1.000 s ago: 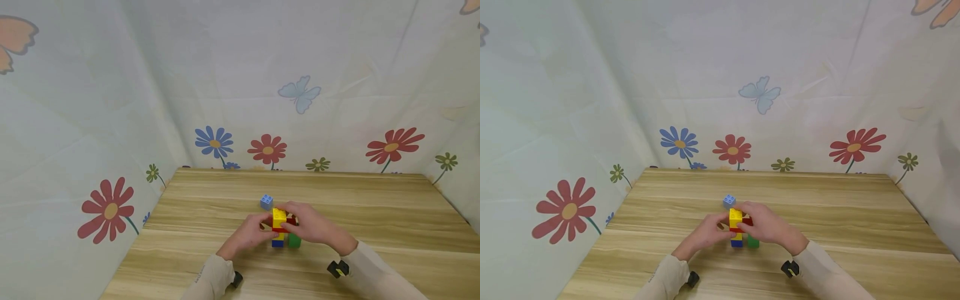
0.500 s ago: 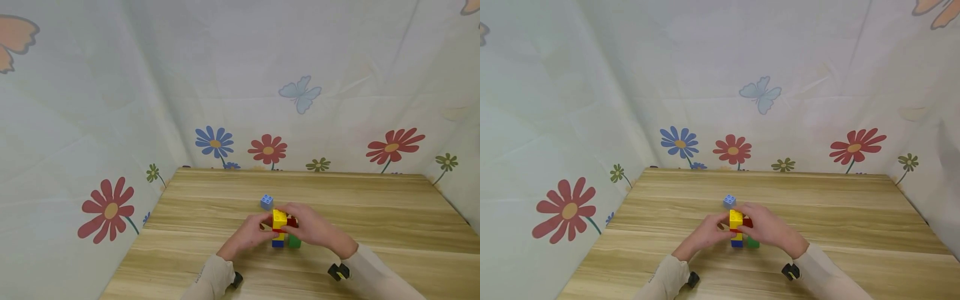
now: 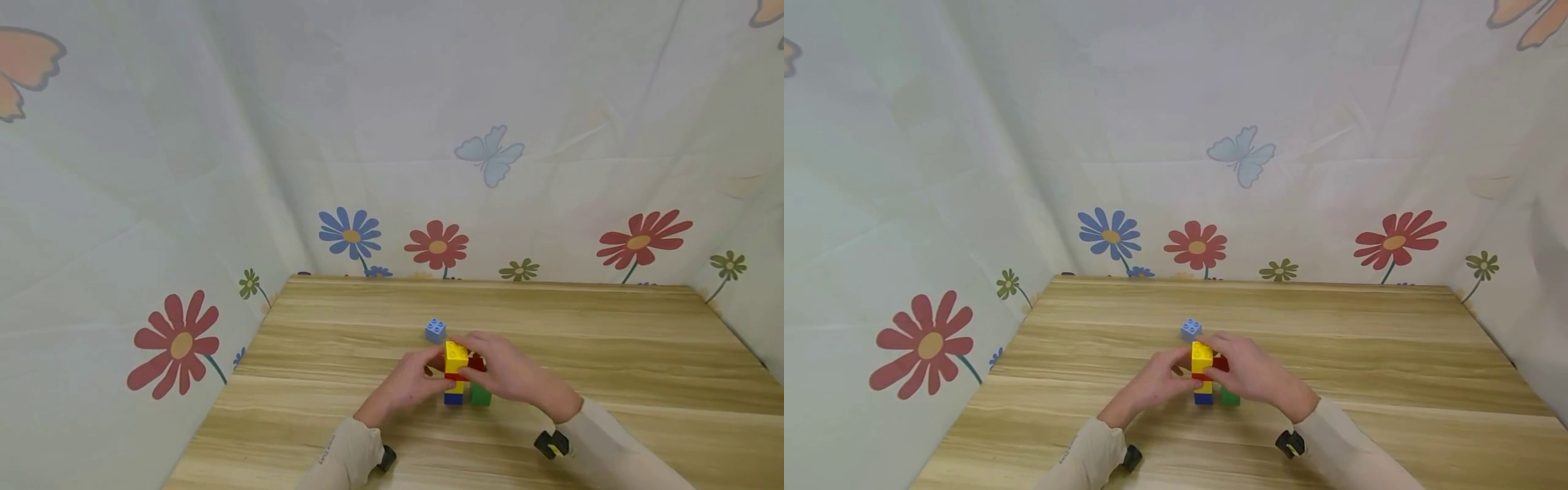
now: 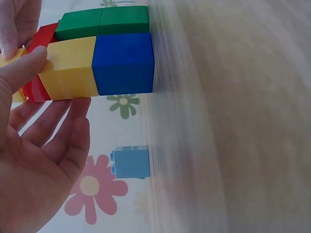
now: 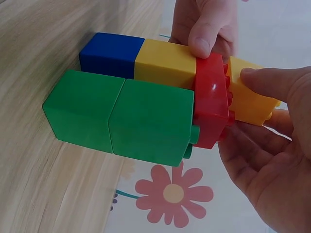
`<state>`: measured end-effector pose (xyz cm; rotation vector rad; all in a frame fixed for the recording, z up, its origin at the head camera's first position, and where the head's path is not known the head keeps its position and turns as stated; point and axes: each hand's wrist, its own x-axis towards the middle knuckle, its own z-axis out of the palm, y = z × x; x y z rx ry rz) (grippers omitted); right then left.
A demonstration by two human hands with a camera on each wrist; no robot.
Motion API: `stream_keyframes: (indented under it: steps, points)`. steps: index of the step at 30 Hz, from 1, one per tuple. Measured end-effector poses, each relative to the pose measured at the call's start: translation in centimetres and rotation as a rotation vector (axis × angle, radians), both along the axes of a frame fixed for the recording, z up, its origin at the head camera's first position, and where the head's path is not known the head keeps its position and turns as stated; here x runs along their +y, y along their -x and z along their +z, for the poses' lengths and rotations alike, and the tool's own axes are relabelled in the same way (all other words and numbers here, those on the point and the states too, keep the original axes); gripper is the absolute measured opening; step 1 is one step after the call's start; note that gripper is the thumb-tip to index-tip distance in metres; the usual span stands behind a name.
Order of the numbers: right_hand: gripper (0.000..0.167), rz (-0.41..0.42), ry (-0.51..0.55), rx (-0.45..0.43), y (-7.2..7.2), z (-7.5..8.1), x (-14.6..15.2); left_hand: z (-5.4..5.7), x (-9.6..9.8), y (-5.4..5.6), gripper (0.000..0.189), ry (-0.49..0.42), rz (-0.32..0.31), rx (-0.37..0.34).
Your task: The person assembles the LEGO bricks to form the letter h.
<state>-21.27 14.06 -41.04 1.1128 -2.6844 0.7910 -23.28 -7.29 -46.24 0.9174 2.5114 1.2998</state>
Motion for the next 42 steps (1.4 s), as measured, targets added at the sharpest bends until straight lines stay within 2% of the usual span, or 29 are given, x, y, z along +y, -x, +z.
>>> stream_keyframes:
  steps: [14, 22, 31, 42]
  points:
    - [0.052, -0.021, -0.005, -0.038, -0.07, 0.22, -0.02, -0.17, -0.18, -0.12, 0.044, -0.005, 0.015, 0.022]
    - [0.051, -0.028, 0.012, -0.035, -0.21, 0.26, -0.12, 0.05, -0.22, -0.26, 0.040, -0.021, 0.003, 0.068]
    - [0.047, -0.058, 0.013, -0.077, -0.31, 0.31, -0.22, 0.04, -0.21, -0.23, 0.038, -0.013, 0.017, 0.052]
    - [0.049, -0.051, -0.046, -0.057, -0.19, 0.71, -0.64, -0.08, -0.26, -0.23, 0.038, -0.022, 0.013, 0.054]
